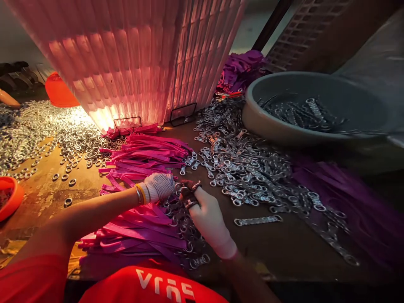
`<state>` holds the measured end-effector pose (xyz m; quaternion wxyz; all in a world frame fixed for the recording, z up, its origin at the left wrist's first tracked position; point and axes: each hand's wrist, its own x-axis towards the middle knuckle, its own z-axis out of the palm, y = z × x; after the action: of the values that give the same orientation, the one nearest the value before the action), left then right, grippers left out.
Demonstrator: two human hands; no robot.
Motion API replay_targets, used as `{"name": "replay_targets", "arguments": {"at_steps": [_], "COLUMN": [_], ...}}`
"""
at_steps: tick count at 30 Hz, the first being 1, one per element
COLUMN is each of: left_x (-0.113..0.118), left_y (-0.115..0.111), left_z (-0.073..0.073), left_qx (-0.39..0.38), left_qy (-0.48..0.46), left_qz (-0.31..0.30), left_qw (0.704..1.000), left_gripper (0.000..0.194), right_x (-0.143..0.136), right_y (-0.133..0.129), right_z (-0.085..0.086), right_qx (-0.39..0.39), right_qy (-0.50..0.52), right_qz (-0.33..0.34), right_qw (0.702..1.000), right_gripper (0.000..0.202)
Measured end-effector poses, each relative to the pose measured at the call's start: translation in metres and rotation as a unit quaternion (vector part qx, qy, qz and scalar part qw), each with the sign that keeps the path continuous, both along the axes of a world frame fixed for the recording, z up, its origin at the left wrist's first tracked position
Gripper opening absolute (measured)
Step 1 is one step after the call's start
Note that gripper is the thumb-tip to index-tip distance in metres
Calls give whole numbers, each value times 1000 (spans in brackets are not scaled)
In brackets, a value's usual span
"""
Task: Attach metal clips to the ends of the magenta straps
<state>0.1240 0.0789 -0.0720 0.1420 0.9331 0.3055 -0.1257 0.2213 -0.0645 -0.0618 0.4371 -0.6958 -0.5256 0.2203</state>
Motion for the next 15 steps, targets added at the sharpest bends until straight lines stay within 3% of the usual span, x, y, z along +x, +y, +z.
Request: {"name": "replay_targets", "arguments": {"at_steps": [4,8,10,11,13,15], "left_x": [-13,-36,-53,-63,-81,-95], "left_y": [-2,-9,-20,-27,-44,-60], "left_z": [6,24,34,38,44,48], "left_qx": [3,4,-88,-168,-336,-427], "left_qy": [-46,-133,-210,-258,-347,-395], "left_qz": [53,70,110,143,216,258], "left_qw": [998,989,968,940,849,771], "left_gripper": [28,19,23,26,31,36], "right_x": [-10,-10,-10,-11,-17,-25], "right_y": [3,-3,-6,-7,-8,-7], "right_z": [-3,-5,0,3,12,21], "right_qx": [19,53,72,79,81,60], "right_qy": [-37,-70,-79,-83,-107,-156], "right_qz": [20,22,35,46,71,88], "right_qw": [999,996,994,992,988,982], "right_gripper": [40,39,42,43,44,39]}}
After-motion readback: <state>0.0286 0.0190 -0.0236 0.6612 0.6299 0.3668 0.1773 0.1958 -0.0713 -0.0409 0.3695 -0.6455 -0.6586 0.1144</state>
